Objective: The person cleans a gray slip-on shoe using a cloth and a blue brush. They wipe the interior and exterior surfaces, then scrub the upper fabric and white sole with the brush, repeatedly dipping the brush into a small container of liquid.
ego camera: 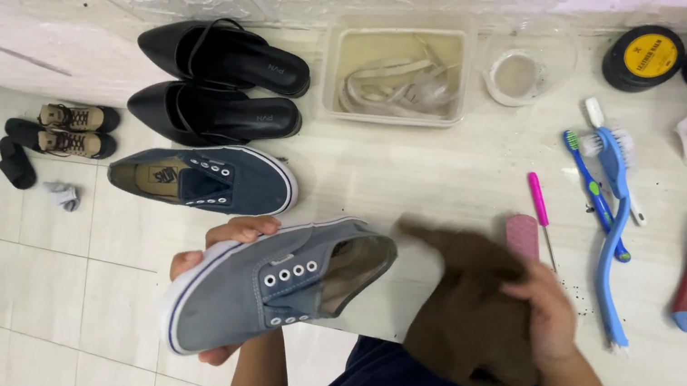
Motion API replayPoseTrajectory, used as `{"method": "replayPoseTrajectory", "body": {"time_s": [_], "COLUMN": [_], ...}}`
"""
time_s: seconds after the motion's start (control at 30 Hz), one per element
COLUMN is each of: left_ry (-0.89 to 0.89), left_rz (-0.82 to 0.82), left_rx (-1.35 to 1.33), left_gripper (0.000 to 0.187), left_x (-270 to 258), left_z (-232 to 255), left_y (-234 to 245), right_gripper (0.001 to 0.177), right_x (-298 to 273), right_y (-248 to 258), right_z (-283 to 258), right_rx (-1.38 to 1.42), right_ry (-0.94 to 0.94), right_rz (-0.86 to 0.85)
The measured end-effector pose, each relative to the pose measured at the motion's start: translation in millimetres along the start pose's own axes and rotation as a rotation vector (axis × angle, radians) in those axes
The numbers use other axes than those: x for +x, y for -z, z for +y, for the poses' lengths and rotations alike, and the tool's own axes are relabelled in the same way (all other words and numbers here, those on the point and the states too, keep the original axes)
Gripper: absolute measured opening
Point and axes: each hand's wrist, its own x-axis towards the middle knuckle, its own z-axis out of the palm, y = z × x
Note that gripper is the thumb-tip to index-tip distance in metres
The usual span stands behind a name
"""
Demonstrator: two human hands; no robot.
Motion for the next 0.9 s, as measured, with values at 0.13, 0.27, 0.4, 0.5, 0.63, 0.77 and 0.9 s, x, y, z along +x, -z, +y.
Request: {"method": "replayPoseTrajectory", "body": {"time_s": [0.13, 0.27, 0.4, 0.5, 0.63, 0.77, 0.9], "left_ry": [-0.02, -0.063, -0.062, -0.089, -0.051, -0.077, -0.081], "left_rz": [0.043, -0.045, -0.089, -0.075, -0.035, -0.068, 0.016], "left_rx": [-0.001, 0.038, 0.138, 0.131, 0.185, 0.108, 0.06], "left_gripper": [0.031, 0.047, 0.068, 0.07, 0.06, 0.069, 0.068], "left_x": [-5.9, -21.4, -29.3, -41.0, -42.6, -42.7, -33.0], "left_z": [3.0, 0.0, 9.4, 5.2, 13.8, 10.8, 16.7], "left_y": [2.3, 6.9, 3.2, 7.4, 0.0, 3.9, -12.1], "right_gripper": [0.023, 0.029, 0.037, 0.033, 0.03, 0.034, 0.031], "right_x": [68.2, 62.8, 55.1, 46.6, 54.5, 77.3, 108.4], "right_y": [-37.2, -29.0, -21.6, -25.2, -32.5, -44.8, -57.5], "right_z": [-116.7, -103.2, -91.6, -93.0, -101.5, -123.8, -151.8], "right_rx": [0.51, 0.631, 0.468, 0.553, 0.526, 0.273, 0.113], "right_ry": [-0.555, -0.555, -0.479, -0.548, -0.499, -0.62, -0.191], "right_rz": [0.295, 0.198, 0.009, 0.014, 0.003, 0.065, -0.114]}}
